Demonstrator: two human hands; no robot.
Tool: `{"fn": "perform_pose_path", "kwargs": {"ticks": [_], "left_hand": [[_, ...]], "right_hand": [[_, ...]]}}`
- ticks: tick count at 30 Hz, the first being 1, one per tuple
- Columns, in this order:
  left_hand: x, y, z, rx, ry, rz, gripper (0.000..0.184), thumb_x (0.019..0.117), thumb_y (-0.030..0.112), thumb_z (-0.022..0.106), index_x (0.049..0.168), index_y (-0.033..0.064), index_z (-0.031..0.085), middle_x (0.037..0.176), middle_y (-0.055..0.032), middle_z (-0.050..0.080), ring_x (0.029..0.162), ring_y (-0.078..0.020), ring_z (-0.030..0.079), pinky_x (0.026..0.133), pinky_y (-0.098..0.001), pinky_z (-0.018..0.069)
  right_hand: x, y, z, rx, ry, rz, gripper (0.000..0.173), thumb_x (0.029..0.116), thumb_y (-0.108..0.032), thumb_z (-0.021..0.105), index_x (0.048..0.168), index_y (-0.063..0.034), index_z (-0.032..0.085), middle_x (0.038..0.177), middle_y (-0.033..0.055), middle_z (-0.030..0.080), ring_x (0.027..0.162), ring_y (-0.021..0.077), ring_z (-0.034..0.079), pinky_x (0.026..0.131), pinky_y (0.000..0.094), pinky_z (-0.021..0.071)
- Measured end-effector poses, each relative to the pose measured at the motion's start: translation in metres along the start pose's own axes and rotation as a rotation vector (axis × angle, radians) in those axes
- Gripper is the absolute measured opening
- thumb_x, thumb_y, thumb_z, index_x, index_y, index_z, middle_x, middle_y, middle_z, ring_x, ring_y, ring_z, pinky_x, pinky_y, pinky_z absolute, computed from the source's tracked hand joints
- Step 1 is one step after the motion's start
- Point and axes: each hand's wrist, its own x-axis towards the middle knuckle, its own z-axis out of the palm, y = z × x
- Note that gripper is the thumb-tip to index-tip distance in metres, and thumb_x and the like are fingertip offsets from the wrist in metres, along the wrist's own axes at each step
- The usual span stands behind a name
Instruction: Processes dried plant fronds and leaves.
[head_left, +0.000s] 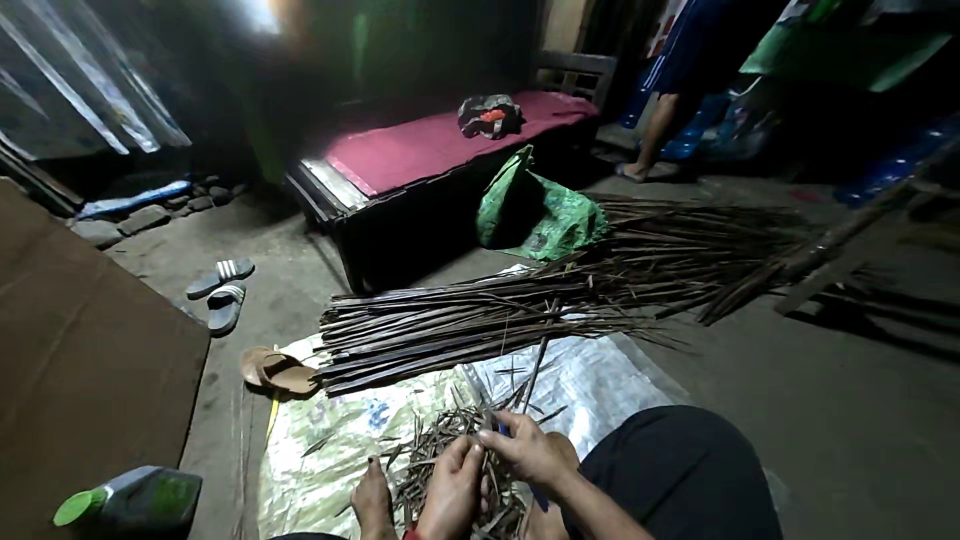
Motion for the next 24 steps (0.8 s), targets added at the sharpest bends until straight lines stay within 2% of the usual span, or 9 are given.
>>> {"fn": "perform_pose_path", "kwargs": {"ticks": [2, 5, 9, 11, 13, 15, 19, 21, 24], "left_hand": [[-0.002, 0.001, 0.001, 0.003, -0.015, -0.003, 0.021, 0.111, 0.015, 0.041, 0.108, 0.0023, 0.058, 0.066, -0.0002, 0.055, 0.051, -0.0073, 0.054, 0.05, -0.0224, 0.0495], [-0.01, 0.007, -0.001, 0.051, -0.041, -0.013, 0.02, 0.1101, 0.012, 0.043, 0.104, 0.0015, 0.058, 0.066, -0.0003, 0.058, 0.052, -0.0077, 0.057, 0.052, -0.0228, 0.0522], [-0.015, 0.009, -0.004, 0.016, 0.028, -0.041, 0.02, 0.11, 0.01, 0.042, 0.101, 0.0014, 0.058, 0.06, 0.001, 0.053, 0.046, -0.0059, 0.052, 0.046, -0.0201, 0.0473], [-0.013, 0.008, -0.007, -0.021, 0.051, -0.056, 0.02, 0.1103, 0.01, 0.042, 0.101, 0.0011, 0.058, 0.059, 0.0015, 0.05, 0.044, -0.0051, 0.049, 0.044, -0.0189, 0.0446], [-0.011, 0.007, -0.008, -0.047, 0.043, -0.071, 0.021, 0.1109, 0.012, 0.041, 0.101, 0.002, 0.057, 0.058, 0.0022, 0.049, 0.044, -0.0041, 0.047, 0.043, -0.0176, 0.0428], [-0.011, 0.004, -0.006, -0.085, 0.028, -0.068, 0.022, 0.1107, 0.011, 0.041, 0.099, 0.0029, 0.058, 0.058, 0.0029, 0.05, 0.044, -0.0033, 0.047, 0.043, -0.0169, 0.0419], [-0.014, 0.005, -0.002, -0.113, 0.005, -0.081, 0.023, 0.1111, 0.011, 0.039, 0.098, 0.0039, 0.057, 0.058, 0.0033, 0.048, 0.043, -0.0028, 0.045, 0.042, -0.0162, 0.0399], [-0.016, 0.007, -0.002, -0.09, -0.017, -0.086, 0.022, 0.111, 0.011, 0.039, 0.099, 0.0046, 0.056, 0.057, 0.0044, 0.048, 0.043, -0.002, 0.044, 0.042, -0.0158, 0.0391], [-0.018, 0.005, -0.001, -0.069, -0.048, -0.1, 0.022, 0.1108, 0.011, 0.04, 0.098, 0.0056, 0.056, 0.057, 0.005, 0.049, 0.043, -0.0014, 0.044, 0.042, -0.0155, 0.039]], "right_hand": [[0.004, -0.005, 0.003, -0.022, 0.011, -0.026, 0.01, 0.0972, -0.01, 0.064, 0.099, -0.0007, 0.063, 0.07, -0.0015, 0.054, 0.054, 0.0043, 0.047, 0.053, 0.0225, 0.0423], [0.013, -0.012, -0.006, 0.005, 0.063, -0.044, 0.009, 0.0993, -0.008, 0.062, 0.098, 0.0009, 0.062, 0.069, -0.0001, 0.054, 0.055, 0.006, 0.048, 0.054, 0.0238, 0.043], [0.013, -0.004, -0.016, -0.061, 0.154, -0.111, 0.022, 0.108, -0.017, 0.049, 0.113, 0.0, 0.062, 0.071, -0.0009, 0.05, 0.054, 0.006, 0.044, 0.054, 0.0248, 0.0427], [0.007, 0.005, -0.015, -0.269, 0.154, -0.124, 0.028, 0.1075, -0.017, 0.047, 0.12, 0.0013, 0.063, 0.085, 0.0082, 0.06, 0.068, 0.0146, 0.055, 0.068, 0.0346, 0.0493], [-0.004, 0.008, -0.005, -0.497, 0.082, -0.141, 0.031, 0.1031, -0.011, 0.049, 0.125, 0.0031, 0.065, 0.104, 0.0206, 0.071, 0.094, 0.031, 0.068, 0.088, 0.0507, 0.0536], [-0.014, 0.009, 0.009, -0.691, 0.036, -0.187, 0.03, 0.0937, -0.005, 0.054, 0.119, 0.0045, 0.067, 0.101, 0.025, 0.071, 0.097, 0.0404, 0.07, 0.086, 0.0594, 0.0532], [-0.013, 0.022, 0.018, -0.836, 0.24, -0.412, 0.015, 0.0814, -0.001, 0.064, 0.093, 0.0061, 0.07, 0.083, 0.0223, 0.071, 0.08, 0.0403, 0.072, 0.07, 0.058, 0.056], [-0.007, 0.028, 0.01, -0.846, 0.336, -0.46, 0.016, 0.0785, 0.0, 0.065, 0.092, 0.0051, 0.071, 0.081, 0.0213, 0.071, 0.076, 0.0396, 0.073, 0.066, 0.0577, 0.0565], [0.0, 0.027, -0.005, -0.851, 0.326, -0.385, 0.016, 0.0838, -0.001, 0.063, 0.097, 0.0042, 0.072, 0.086, 0.0216, 0.073, 0.081, 0.0404, 0.073, 0.07, 0.0595, 0.0556]]}}
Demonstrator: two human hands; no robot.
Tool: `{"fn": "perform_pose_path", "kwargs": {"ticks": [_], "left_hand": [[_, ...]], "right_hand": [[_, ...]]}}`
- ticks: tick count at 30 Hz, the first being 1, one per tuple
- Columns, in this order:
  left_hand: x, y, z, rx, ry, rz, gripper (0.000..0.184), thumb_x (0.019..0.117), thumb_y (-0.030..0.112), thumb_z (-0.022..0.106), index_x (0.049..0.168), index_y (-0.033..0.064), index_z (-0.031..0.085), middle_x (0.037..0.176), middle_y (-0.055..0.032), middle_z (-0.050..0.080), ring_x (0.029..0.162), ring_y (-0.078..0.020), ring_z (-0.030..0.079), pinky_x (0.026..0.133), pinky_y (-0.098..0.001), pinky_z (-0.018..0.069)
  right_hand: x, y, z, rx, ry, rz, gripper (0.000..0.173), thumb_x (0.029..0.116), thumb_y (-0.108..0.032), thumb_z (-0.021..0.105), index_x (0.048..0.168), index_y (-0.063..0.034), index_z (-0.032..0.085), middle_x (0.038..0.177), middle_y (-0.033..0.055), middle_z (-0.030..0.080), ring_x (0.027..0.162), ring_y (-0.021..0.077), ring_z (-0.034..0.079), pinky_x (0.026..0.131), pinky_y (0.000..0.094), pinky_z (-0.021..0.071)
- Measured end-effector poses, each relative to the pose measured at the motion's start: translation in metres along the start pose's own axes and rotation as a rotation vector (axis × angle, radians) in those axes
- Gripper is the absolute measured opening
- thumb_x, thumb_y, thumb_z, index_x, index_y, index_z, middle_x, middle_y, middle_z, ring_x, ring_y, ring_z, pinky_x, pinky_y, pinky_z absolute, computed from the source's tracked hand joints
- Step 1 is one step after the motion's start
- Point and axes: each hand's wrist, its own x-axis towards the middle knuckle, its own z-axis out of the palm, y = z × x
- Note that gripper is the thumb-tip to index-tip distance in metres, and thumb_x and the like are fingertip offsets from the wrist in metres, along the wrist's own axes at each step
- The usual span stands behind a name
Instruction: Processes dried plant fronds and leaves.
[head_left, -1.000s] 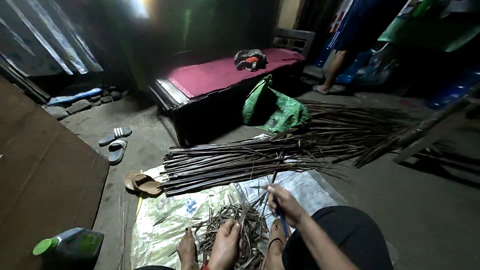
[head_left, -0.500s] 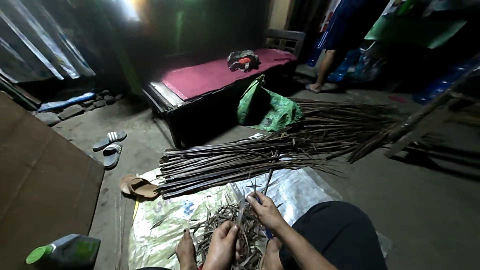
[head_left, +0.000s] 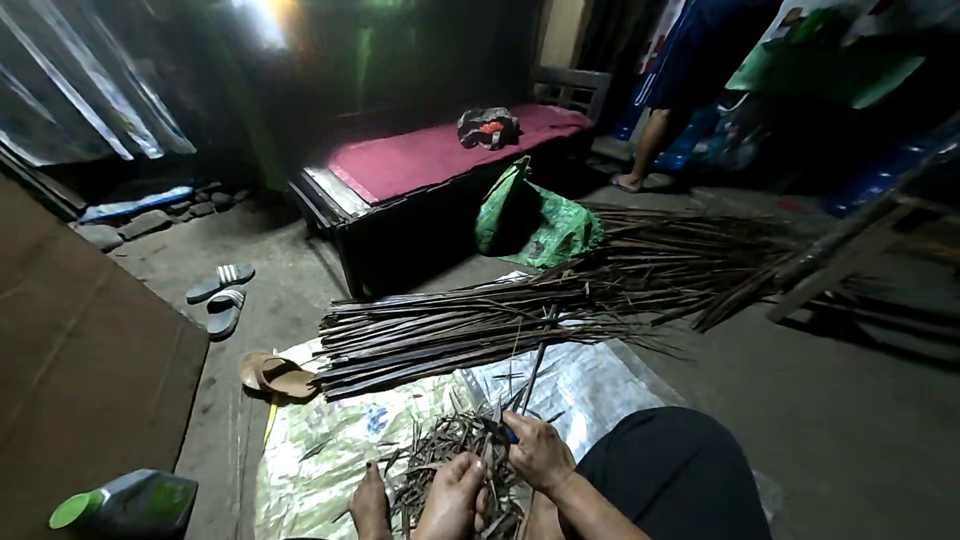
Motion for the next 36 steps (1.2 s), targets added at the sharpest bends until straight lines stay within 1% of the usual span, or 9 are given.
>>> {"fn": "perform_pose_path", "kwargs": {"ticks": [4, 7, 11, 17, 21, 26, 29, 32, 36], "left_hand": [[-0.001, -0.004, 0.001, -0.026, -0.018, -0.001, 0.023, 0.1109, 0.01, 0.038, 0.098, 0.0054, 0.056, 0.057, 0.005, 0.049, 0.043, -0.0006, 0.044, 0.042, -0.0146, 0.0374], [-0.001, -0.003, -0.001, -0.07, 0.017, -0.02, 0.023, 0.1113, 0.012, 0.038, 0.098, 0.0066, 0.055, 0.058, 0.0053, 0.047, 0.043, -0.001, 0.042, 0.042, -0.0148, 0.0371], [0.0, -0.002, -0.003, -0.13, -0.01, -0.036, 0.024, 0.1108, 0.01, 0.037, 0.095, 0.0077, 0.055, 0.056, 0.0057, 0.045, 0.042, -0.0006, 0.041, 0.041, -0.0141, 0.0367], [0.001, -0.003, -0.001, -0.107, -0.025, -0.045, 0.024, 0.1113, 0.011, 0.036, 0.096, 0.0074, 0.054, 0.056, 0.0058, 0.045, 0.041, -0.0007, 0.04, 0.04, -0.0142, 0.0357], [-0.002, -0.005, 0.0, -0.057, -0.053, -0.043, 0.023, 0.1106, 0.01, 0.038, 0.095, 0.0073, 0.056, 0.056, 0.006, 0.047, 0.042, -0.0005, 0.042, 0.041, -0.0144, 0.0366], [-0.001, -0.008, 0.0, -0.035, -0.061, -0.053, 0.024, 0.1102, 0.01, 0.038, 0.095, 0.0068, 0.056, 0.057, 0.0055, 0.047, 0.042, -0.0007, 0.042, 0.04, -0.0149, 0.0371], [-0.002, -0.006, 0.0, 0.019, -0.016, -0.049, 0.023, 0.1107, 0.011, 0.039, 0.098, 0.0049, 0.057, 0.058, 0.0042, 0.05, 0.044, -0.0021, 0.046, 0.042, -0.0164, 0.0407], [0.002, -0.004, 0.001, 0.014, 0.015, -0.049, 0.022, 0.1112, 0.013, 0.04, 0.099, 0.0046, 0.057, 0.058, 0.0025, 0.052, 0.044, -0.0036, 0.048, 0.043, -0.0172, 0.0432], [0.0, -0.005, 0.0, 0.033, -0.003, -0.024, 0.021, 0.1104, 0.012, 0.042, 0.102, 0.0025, 0.059, 0.061, -0.0006, 0.059, 0.047, -0.0065, 0.056, 0.046, -0.02, 0.0491]], "right_hand": [[0.004, 0.01, 0.0, 0.023, 0.128, -0.11, 0.019, 0.0788, 0.003, 0.063, 0.094, 0.0034, 0.074, 0.081, 0.0192, 0.073, 0.072, 0.0373, 0.073, 0.064, 0.057, 0.0564], [-0.007, 0.0, -0.002, 0.026, 0.044, -0.266, 0.014, 0.0756, 0.002, 0.065, 0.087, 0.0038, 0.073, 0.078, 0.0179, 0.072, 0.071, 0.035, 0.073, 0.062, 0.0542, 0.0581], [-0.015, -0.002, 0.009, -0.006, 0.05, -0.328, 0.005, 0.0702, 0.0, 0.067, 0.07, 0.0041, 0.064, 0.065, 0.0176, 0.065, 0.063, 0.0344, 0.07, 0.055, 0.0507, 0.0544], [-0.007, 0.014, 0.014, -0.081, 0.118, -0.293, 0.006, 0.0701, 0.0, 0.069, 0.069, 0.0029, 0.064, 0.069, 0.0166, 0.067, 0.066, 0.0337, 0.072, 0.056, 0.051, 0.0557], [0.005, 0.023, 0.006, -0.052, -0.007, -0.027, 0.019, 0.0847, -0.001, 0.065, 0.1, 0.0034, 0.075, 0.091, 0.0215, 0.075, 0.085, 0.0405, 0.074, 0.074, 0.0603, 0.057], [0.028, 0.029, -0.016, -0.055, -0.119, 0.398, 0.034, 0.0978, -0.006, 0.054, 0.129, -0.0041, 0.068, 0.113, 0.0225, 0.073, 0.109, 0.041, 0.07, 0.094, 0.06, 0.0515], [0.025, 0.034, -0.016, 0.236, -0.051, 0.409, 0.027, 0.1026, -0.009, 0.051, 0.119, 0.0001, 0.07, 0.1, 0.0191, 0.072, 0.092, 0.0318, 0.07, 0.086, 0.0509, 0.0539], [0.013, 0.018, -0.01, 0.75, -0.157, 0.374, 0.029, 0.1078, -0.018, 0.047, 0.105, 0.002, 0.068, 0.065, -0.0031, 0.053, 0.052, 0.004, 0.047, 0.053, 0.0231, 0.0437], [0.01, -0.004, -0.011, 0.865, -0.282, 0.332, 0.014, 0.1021, -0.013, 0.058, 0.096, -0.0013, 0.063, 0.066, -0.005, 0.05, 0.054, 0.0023, 0.046, 0.055, 0.0214, 0.0425]]}}
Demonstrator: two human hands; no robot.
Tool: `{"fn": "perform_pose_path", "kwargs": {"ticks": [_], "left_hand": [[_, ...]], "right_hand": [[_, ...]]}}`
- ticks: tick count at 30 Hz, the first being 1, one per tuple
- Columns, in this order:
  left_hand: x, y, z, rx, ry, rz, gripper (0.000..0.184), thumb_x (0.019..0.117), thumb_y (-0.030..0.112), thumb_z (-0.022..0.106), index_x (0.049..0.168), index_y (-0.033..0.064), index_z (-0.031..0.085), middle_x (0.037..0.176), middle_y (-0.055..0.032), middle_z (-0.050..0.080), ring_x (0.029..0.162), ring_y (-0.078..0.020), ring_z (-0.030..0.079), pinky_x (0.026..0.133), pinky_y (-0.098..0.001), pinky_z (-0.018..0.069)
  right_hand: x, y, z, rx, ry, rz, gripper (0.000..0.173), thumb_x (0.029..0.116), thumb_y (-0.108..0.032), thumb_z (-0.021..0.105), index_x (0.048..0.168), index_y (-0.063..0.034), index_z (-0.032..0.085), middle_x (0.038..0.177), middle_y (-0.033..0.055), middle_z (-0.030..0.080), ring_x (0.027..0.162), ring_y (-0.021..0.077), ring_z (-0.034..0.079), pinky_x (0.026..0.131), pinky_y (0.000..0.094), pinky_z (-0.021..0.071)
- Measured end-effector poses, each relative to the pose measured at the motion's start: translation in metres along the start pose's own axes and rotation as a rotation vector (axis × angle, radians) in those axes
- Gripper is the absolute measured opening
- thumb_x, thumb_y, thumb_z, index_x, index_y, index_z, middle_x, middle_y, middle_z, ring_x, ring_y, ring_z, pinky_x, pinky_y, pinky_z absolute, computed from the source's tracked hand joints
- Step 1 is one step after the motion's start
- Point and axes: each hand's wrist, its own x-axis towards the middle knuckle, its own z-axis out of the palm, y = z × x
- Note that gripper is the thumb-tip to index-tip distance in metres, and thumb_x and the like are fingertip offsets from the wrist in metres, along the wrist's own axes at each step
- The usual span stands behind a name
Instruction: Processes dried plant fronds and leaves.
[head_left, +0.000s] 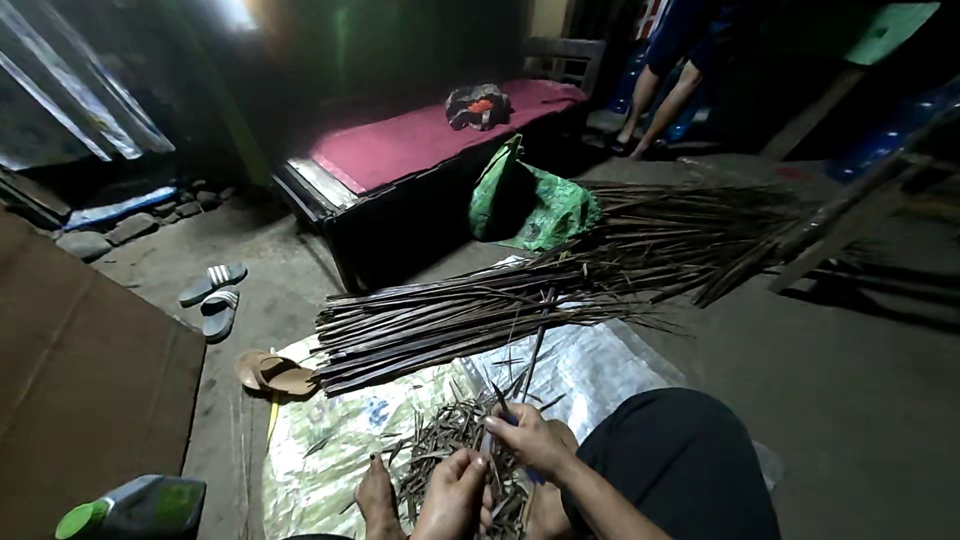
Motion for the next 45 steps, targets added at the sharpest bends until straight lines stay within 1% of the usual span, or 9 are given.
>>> {"fn": "perform_pose_path", "kwargs": {"ticks": [5, 9, 13, 20, 28, 33, 37, 41, 45], "left_hand": [[-0.006, 0.002, -0.006, 0.015, 0.044, -0.01, 0.019, 0.1093, 0.006, 0.041, 0.104, -0.0008, 0.058, 0.064, -0.0049, 0.065, 0.05, -0.0107, 0.063, 0.05, -0.024, 0.0551], [0.003, -0.003, -0.008, -0.041, 0.124, -0.003, 0.02, 0.1103, 0.007, 0.038, 0.106, 0.001, 0.057, 0.06, 0.0001, 0.054, 0.045, -0.006, 0.052, 0.045, -0.0194, 0.0467], [0.003, -0.005, -0.003, -0.062, 0.093, -0.003, 0.023, 0.1104, 0.008, 0.037, 0.096, 0.0058, 0.055, 0.055, 0.0042, 0.049, 0.042, -0.0017, 0.046, 0.041, -0.0152, 0.0405], [0.003, -0.01, 0.001, -0.102, 0.021, -0.027, 0.023, 0.1112, 0.01, 0.034, 0.099, 0.0072, 0.055, 0.056, 0.0059, 0.045, 0.042, -0.0001, 0.042, 0.041, -0.014, 0.0372], [-0.005, -0.014, 0.001, -0.088, -0.035, -0.033, 0.023, 0.1101, 0.008, 0.035, 0.102, 0.0057, 0.056, 0.054, 0.0053, 0.045, 0.04, -0.0002, 0.041, 0.04, -0.0144, 0.0354], [-0.002, -0.011, 0.001, -0.052, 0.042, -0.064, 0.023, 0.1115, 0.012, 0.037, 0.1, 0.0038, 0.056, 0.055, 0.0017, 0.052, 0.041, -0.0033, 0.048, 0.04, -0.0168, 0.0419], [0.0, -0.009, 0.003, -0.02, 0.046, -0.067, 0.023, 0.1116, 0.013, 0.038, 0.1, 0.0031, 0.056, 0.058, 0.0, 0.055, 0.043, -0.0049, 0.052, 0.042, -0.0181, 0.0452], [-0.004, -0.01, -0.001, 0.032, -0.026, -0.007, 0.022, 0.1099, 0.008, 0.039, 0.101, 0.0009, 0.057, 0.063, -0.0035, 0.064, 0.049, -0.0099, 0.062, 0.049, -0.0235, 0.0545], [-0.002, -0.008, -0.002, 0.005, 0.091, 0.027, 0.022, 0.1106, 0.009, 0.038, 0.103, 0.0007, 0.057, 0.058, -0.0001, 0.057, 0.045, -0.0065, 0.055, 0.045, -0.0207, 0.0498]], "right_hand": [[0.008, -0.001, -0.01, -0.102, 0.234, -0.066, 0.022, 0.1061, -0.016, 0.054, 0.101, 0.0, 0.067, 0.07, -0.0012, 0.054, 0.057, 0.0046, 0.048, 0.058, 0.0238, 0.0443], [-0.008, 0.005, -0.003, -0.632, 0.022, -0.069, 0.029, 0.1005, -0.011, 0.053, 0.122, 0.0019, 0.069, 0.102, 0.0222, 0.072, 0.097, 0.0366, 0.07, 0.09, 0.0565, 0.0534], [-0.02, 0.019, 0.023, -0.868, 0.09, -0.381, 0.014, 0.079, 0.001, 0.066, 0.092, 0.0055, 0.071, 0.082, 0.0223, 0.071, 0.079, 0.0405, 0.073, 0.068, 0.0577, 0.056], [-0.006, 0.042, 0.009, -0.979, 0.305, -0.659, 0.012, 0.063, 0.001, 0.075, 0.069, 0.0026, 0.065, 0.066, 0.016, 0.065, 0.064, 0.033, 0.071, 0.054, 0.0487, 0.0553], [0.009, 0.016, -0.024, -0.866, 0.361, -0.004, 0.031, 0.0938, -0.004, 0.057, 0.121, -0.0019, 0.072, 0.107, 0.0224, 0.075, 0.102, 0.0418, 0.072, 0.088, 0.061, 0.0533], [0.005, 0.015, -0.022, -0.513, 0.321, -0.035, 0.027, 0.1015, -0.011, 0.053, 0.115, 0.002, 0.072, 0.097, 0.0192, 0.073, 0.088, 0.0302, 0.069, 0.084, 0.0488, 0.0543], [-0.005, 0.015, 0.003, -0.141, 0.006, -0.023, 0.025, 0.1038, -0.02, 0.056, 0.095, 0.0012, 0.066, 0.07, -0.0014, 0.053, 0.059, 0.0047, 0.048, 0.06, 0.025, 0.0446], [0.0, 0.012, 0.002, -0.065, 0.146, -0.067, 0.022, 0.1018, -0.014, 0.057, 0.087, -0.0001, 0.064, 0.065, -0.0038, 0.05, 0.056, 0.003, 0.046, 0.057, 0.0236, 0.0427], [0.0, 0.017, -0.008, -0.241, 0.233, -0.038, 0.028, 0.1068, -0.019, 0.051, 0.103, 0.0013, 0.07, 0.076, 0.0063, 0.06, 0.066, 0.014, 0.055, 0.067, 0.0338, 0.049]]}}
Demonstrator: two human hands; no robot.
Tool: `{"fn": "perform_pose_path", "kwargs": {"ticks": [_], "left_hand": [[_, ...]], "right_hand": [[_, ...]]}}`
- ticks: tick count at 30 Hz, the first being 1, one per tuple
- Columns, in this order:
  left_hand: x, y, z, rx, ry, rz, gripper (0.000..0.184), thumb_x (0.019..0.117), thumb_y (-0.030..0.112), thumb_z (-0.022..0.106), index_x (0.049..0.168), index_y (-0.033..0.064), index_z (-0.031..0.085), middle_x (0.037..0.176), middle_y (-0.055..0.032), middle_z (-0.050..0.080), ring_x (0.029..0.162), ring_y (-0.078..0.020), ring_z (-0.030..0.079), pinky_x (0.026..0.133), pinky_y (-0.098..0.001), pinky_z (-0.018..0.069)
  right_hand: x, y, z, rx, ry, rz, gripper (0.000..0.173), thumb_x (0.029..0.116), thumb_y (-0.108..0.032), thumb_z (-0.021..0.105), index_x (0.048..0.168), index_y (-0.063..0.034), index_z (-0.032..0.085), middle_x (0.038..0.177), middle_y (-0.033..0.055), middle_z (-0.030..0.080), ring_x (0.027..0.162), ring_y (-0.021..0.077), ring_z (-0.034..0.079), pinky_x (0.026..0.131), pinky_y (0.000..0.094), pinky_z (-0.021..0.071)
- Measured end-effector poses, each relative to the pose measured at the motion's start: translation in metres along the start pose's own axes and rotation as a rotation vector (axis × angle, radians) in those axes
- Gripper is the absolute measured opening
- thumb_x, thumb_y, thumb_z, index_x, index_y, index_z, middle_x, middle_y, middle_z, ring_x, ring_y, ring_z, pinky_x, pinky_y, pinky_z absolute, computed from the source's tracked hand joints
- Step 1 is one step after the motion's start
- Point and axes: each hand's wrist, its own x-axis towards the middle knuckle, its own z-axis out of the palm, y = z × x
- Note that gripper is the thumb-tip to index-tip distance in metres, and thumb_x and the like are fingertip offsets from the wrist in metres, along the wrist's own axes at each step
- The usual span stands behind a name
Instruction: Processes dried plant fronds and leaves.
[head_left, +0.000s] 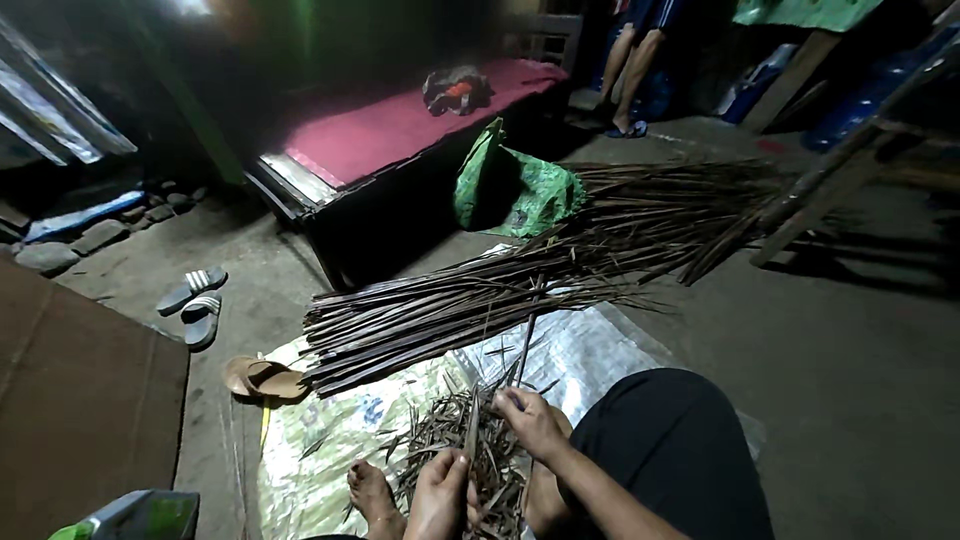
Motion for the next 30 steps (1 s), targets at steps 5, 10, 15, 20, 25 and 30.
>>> {"fn": "perform_pose_path", "kwargs": {"ticks": [5, 10, 15, 20, 25, 30], "left_hand": [[0.007, -0.001, -0.003, -0.105, -0.007, -0.021, 0.024, 0.1106, 0.008, 0.036, 0.097, 0.0042, 0.055, 0.056, 0.0024, 0.051, 0.042, -0.0031, 0.048, 0.041, -0.0166, 0.043], [0.003, -0.004, 0.0, -0.114, -0.072, -0.036, 0.025, 0.1108, 0.01, 0.034, 0.098, 0.0067, 0.055, 0.057, 0.0049, 0.05, 0.042, -0.0008, 0.045, 0.041, -0.0146, 0.0407], [0.002, -0.004, 0.003, -0.097, -0.08, -0.067, 0.024, 0.111, 0.01, 0.035, 0.101, 0.0053, 0.056, 0.057, 0.0047, 0.049, 0.042, -0.0005, 0.044, 0.04, -0.0144, 0.0402], [-0.004, -0.002, 0.001, -0.091, -0.112, -0.07, 0.024, 0.11, 0.009, 0.035, 0.098, 0.0057, 0.056, 0.056, 0.0049, 0.048, 0.041, -0.0008, 0.044, 0.04, -0.0148, 0.0404], [-0.003, -0.003, 0.002, -0.075, -0.075, -0.084, 0.025, 0.1111, 0.01, 0.036, 0.1, 0.0036, 0.057, 0.057, 0.0028, 0.051, 0.041, -0.002, 0.047, 0.04, -0.0155, 0.042], [0.003, -0.004, 0.0, -0.094, -0.022, -0.063, 0.024, 0.1104, 0.008, 0.036, 0.098, 0.0038, 0.056, 0.056, 0.0023, 0.052, 0.041, -0.0027, 0.047, 0.041, -0.016, 0.0415]], "right_hand": [[-0.023, -0.007, 0.019, -0.479, -0.25, -0.297, 0.021, 0.0897, -0.003, 0.06, 0.106, 0.0068, 0.07, 0.094, 0.025, 0.072, 0.091, 0.042, 0.072, 0.08, 0.0599, 0.0548], [-0.018, 0.01, 0.021, -0.62, 0.015, -0.522, 0.007, 0.075, 0.003, 0.069, 0.081, 0.0069, 0.068, 0.079, 0.0216, 0.07, 0.077, 0.0383, 0.073, 0.066, 0.0533, 0.0574], [-0.006, 0.022, 0.015, -0.656, 0.06, -0.535, 0.008, 0.0736, 0.001, 0.071, 0.079, 0.0049, 0.067, 0.077, 0.0197, 0.07, 0.075, 0.0367, 0.073, 0.063, 0.0534, 0.0566], [0.009, 0.011, -0.005, -0.644, -0.053, -0.113, 0.034, 0.0911, -0.004, 0.059, 0.123, -0.0019, 0.071, 0.112, 0.0209, 0.074, 0.106, 0.0397, 0.071, 0.092, 0.059, 0.0535], [0.008, 0.002, -0.012, -0.552, 0.027, -0.029, 0.031, 0.0943, -0.004, 0.055, 0.121, -0.0007, 0.071, 0.105, 0.0234, 0.074, 0.101, 0.0412, 0.071, 0.089, 0.0593, 0.0528], [-0.028, -0.009, 0.02, -0.511, -0.289, -0.281, 0.017, 0.0855, -0.001, 0.063, 0.098, 0.0082, 0.071, 0.094, 0.0262, 0.072, 0.093, 0.0435, 0.071, 0.082, 0.0616, 0.0531]]}}
